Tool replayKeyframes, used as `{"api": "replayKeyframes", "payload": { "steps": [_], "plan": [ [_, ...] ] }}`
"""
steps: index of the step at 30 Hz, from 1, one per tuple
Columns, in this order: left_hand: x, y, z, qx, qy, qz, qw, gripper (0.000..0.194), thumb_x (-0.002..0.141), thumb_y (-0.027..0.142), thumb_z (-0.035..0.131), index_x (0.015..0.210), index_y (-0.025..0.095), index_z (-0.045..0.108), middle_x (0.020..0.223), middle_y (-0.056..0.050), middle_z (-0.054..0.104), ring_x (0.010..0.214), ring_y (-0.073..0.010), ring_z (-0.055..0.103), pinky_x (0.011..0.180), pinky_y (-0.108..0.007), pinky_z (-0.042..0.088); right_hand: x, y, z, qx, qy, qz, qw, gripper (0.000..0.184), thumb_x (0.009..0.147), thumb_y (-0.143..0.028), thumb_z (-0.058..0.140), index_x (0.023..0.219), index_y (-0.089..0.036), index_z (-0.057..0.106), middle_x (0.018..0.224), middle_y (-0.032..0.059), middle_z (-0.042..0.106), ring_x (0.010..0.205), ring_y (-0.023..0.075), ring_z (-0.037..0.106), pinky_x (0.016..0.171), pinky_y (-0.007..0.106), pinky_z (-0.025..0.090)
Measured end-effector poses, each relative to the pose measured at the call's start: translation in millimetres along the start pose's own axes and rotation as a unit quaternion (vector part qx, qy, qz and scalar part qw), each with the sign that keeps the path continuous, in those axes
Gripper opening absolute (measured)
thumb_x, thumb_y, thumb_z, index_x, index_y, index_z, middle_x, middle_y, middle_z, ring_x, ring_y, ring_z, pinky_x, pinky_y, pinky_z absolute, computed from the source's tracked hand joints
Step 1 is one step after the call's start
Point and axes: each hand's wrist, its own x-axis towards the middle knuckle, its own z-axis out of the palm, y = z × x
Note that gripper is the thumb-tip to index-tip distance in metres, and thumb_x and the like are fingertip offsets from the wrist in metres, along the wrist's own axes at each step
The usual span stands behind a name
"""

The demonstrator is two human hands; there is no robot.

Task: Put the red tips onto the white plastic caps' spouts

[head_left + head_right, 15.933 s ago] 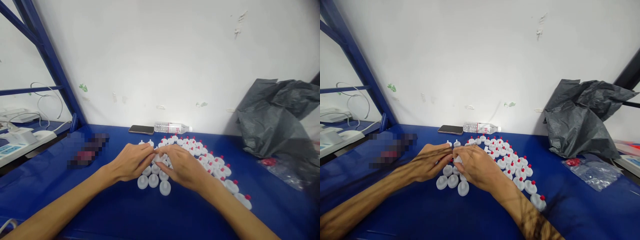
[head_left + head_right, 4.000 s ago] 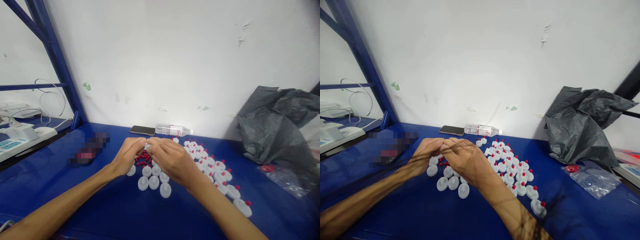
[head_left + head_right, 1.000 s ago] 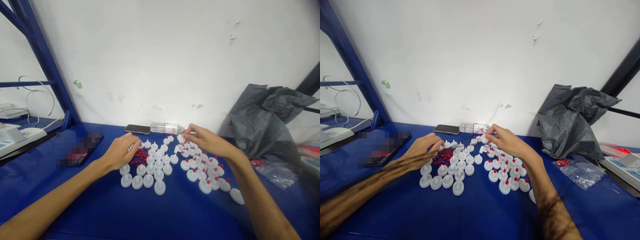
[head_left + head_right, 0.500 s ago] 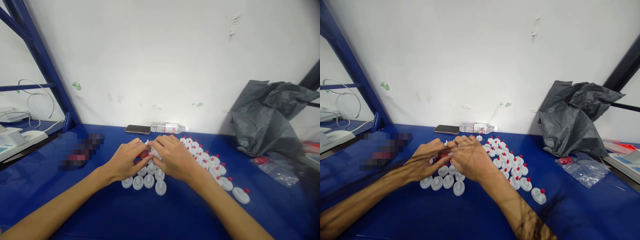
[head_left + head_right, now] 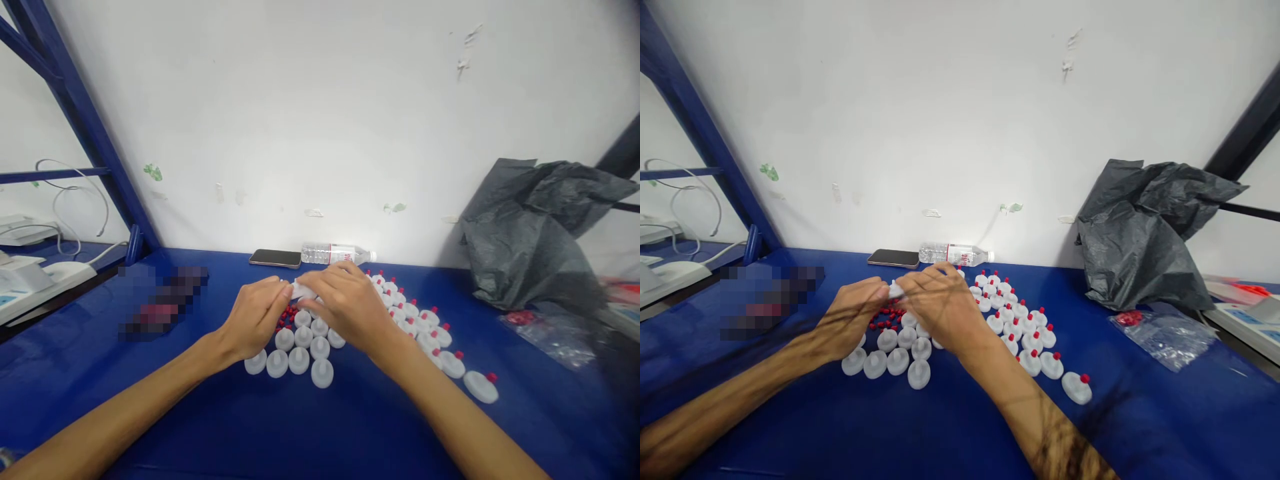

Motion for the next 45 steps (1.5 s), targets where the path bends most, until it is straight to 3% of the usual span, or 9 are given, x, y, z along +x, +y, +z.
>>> {"api": "replayKeyframes", "payload": {
  "steps": [4, 8, 12, 16, 20, 25, 31, 40, 45],
  "plan": [
    [4, -12, -11.4, -0.016, 0.037, -0.082, 0.996, 0.055, 0.136, 0.046, 0.038, 0.083, 0.030, 0.038, 0.076, 0.004, 0.050, 0.071, -0.0211, 0.044, 0.072, -0.040, 0.038, -9, 39, -31, -0.034, 0.009, 0.153, 0.988, 0.026, 0.113, -0.015, 0.083, 0.131, -0.029, 0.094, 0.119, 0.0085, 0.103, 0.108, 0.0346, 0.097, 0.107, 0.052, 0.071],
    [10, -32, -22.2, 0.106, -0.040, -0.011, 0.993, 0.047, 0.131, 0.039, 0.047, 0.086, 0.029, 0.050, 0.081, 0.000, 0.063, 0.088, -0.0259, 0.059, 0.078, -0.040, 0.040, -11, 55, -66, 0.086, 0.026, 0.308, 0.947, 0.021, 0.113, -0.044, 0.084, 0.127, -0.030, 0.090, 0.101, 0.0063, 0.097, 0.095, 0.0352, 0.094, 0.088, 0.046, 0.070],
    [9, -40, -19.2, 0.161, -0.095, 0.011, 0.982, 0.036, 0.127, 0.031, 0.052, 0.093, 0.027, 0.065, 0.093, -0.003, 0.076, 0.100, -0.0287, 0.064, 0.076, -0.038, 0.041, -4, 46, -76, 0.289, -0.171, 0.284, 0.898, 0.021, 0.105, -0.052, 0.088, 0.105, -0.031, 0.089, 0.112, 0.0049, 0.096, 0.099, 0.0295, 0.089, 0.084, 0.040, 0.068],
    [5, -40, -13.9, 0.183, -0.117, 0.022, 0.976, 0.029, 0.124, 0.026, 0.063, 0.097, 0.026, 0.073, 0.097, -0.004, 0.079, 0.099, -0.0282, 0.064, 0.072, -0.036, 0.041, -2, 38, -71, 0.281, -0.345, 0.253, 0.859, 0.010, 0.091, -0.036, 0.103, 0.092, -0.033, 0.094, 0.113, 0.0023, 0.093, 0.092, 0.0236, 0.083, 0.075, 0.033, 0.062],
    [4, -40, -12.0, 0.184, -0.146, 0.025, 0.972, 0.017, 0.118, 0.020, 0.072, 0.104, 0.027, 0.078, 0.097, -0.003, 0.081, 0.097, -0.0278, 0.065, 0.072, -0.035, 0.042, -4, 39, -68, 0.279, -0.415, 0.273, 0.822, 0.010, 0.088, -0.027, 0.105, 0.091, -0.034, 0.098, 0.094, -0.0015, 0.093, 0.076, 0.0202, 0.077, 0.064, 0.031, 0.052],
    [6, -38, -14.3, 0.196, -0.151, 0.030, 0.968, 0.016, 0.120, 0.022, 0.070, 0.107, 0.026, 0.079, 0.094, -0.003, 0.081, 0.097, -0.0286, 0.066, 0.072, -0.037, 0.040, -8, 50, -67, 0.267, -0.331, 0.304, 0.853, 0.017, 0.110, -0.042, 0.088, 0.114, -0.035, 0.102, 0.107, 0.0028, 0.099, 0.089, 0.0257, 0.087, 0.079, 0.036, 0.066],
    [7, -37, -16.7, 0.191, -0.130, 0.043, 0.972, 0.035, 0.130, 0.028, 0.059, 0.098, 0.026, 0.073, 0.094, -0.003, 0.081, 0.099, -0.0283, 0.066, 0.074, -0.038, 0.042, -18, 53, -48, 0.124, -0.287, 0.253, 0.916, 0.039, 0.107, -0.011, 0.081, 0.133, -0.033, 0.101, 0.150, 0.0090, 0.097, 0.140, 0.0334, 0.090, 0.119, 0.044, 0.072],
    [5, -37, -14.9, 0.170, -0.078, 0.100, 0.977, 0.040, 0.132, 0.027, 0.053, 0.096, 0.026, 0.071, 0.090, -0.002, 0.079, 0.091, -0.0262, 0.062, 0.073, -0.037, 0.045, -11, 51, -48, 0.083, -0.269, 0.288, 0.915, 0.009, 0.109, -0.026, 0.091, 0.101, -0.030, 0.089, 0.112, 0.0042, 0.096, 0.104, 0.0298, 0.089, 0.087, 0.038, 0.060],
    [2, -24, -9.7, 0.182, -0.007, 0.121, 0.976, 0.020, 0.128, 0.031, 0.064, 0.122, 0.029, 0.083, 0.095, -0.001, 0.082, 0.092, -0.0272, 0.067, 0.074, -0.038, 0.048, 0, 37, -54, 0.085, -0.163, 0.328, 0.927, 0.026, 0.120, -0.050, 0.075, 0.102, -0.031, 0.076, 0.109, 0.0041, 0.093, 0.102, 0.0308, 0.085, 0.090, 0.042, 0.057]
  ]
}}
